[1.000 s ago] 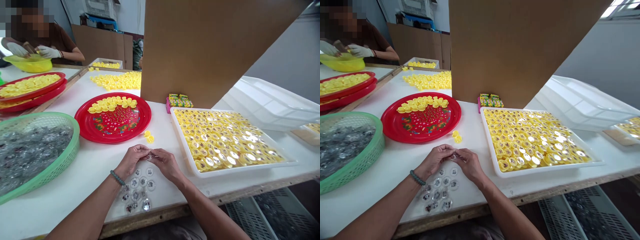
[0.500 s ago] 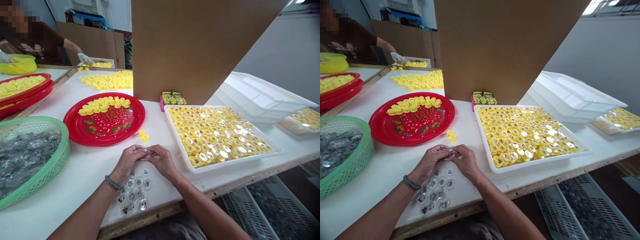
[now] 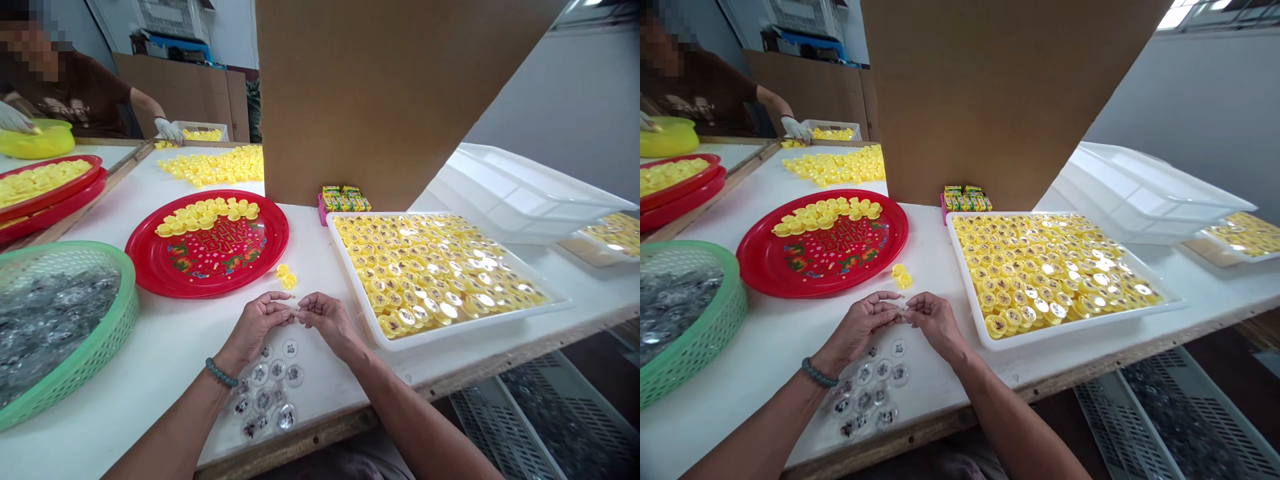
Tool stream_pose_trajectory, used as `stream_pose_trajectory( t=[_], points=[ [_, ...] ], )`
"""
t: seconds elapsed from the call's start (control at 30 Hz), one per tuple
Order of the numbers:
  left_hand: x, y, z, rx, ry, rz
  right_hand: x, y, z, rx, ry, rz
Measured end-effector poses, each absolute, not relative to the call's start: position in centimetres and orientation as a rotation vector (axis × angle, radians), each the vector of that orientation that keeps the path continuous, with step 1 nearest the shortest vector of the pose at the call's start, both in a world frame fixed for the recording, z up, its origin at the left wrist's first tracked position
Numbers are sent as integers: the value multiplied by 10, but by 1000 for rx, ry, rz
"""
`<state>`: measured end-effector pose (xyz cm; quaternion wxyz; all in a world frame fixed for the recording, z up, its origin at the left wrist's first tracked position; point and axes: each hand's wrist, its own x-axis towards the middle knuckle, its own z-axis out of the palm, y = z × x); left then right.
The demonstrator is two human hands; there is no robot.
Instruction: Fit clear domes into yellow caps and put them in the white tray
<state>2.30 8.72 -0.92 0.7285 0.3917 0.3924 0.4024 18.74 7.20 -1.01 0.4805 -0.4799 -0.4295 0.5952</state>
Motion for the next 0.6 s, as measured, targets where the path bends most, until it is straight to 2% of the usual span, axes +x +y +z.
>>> stream_pose_trajectory(
  t=[0.23, 0.43, 0.6],
  points=[
    [31, 84, -14, 730, 880, 909, 184, 68, -10, -1038, -1080, 1394],
    [19, 88, -5, 812, 892, 817, 187, 64, -8, -1233, -1660, 1007],
    [14, 91, 5, 923, 911, 648, 191, 60, 5, -1127, -1891, 1014]
  ],
)
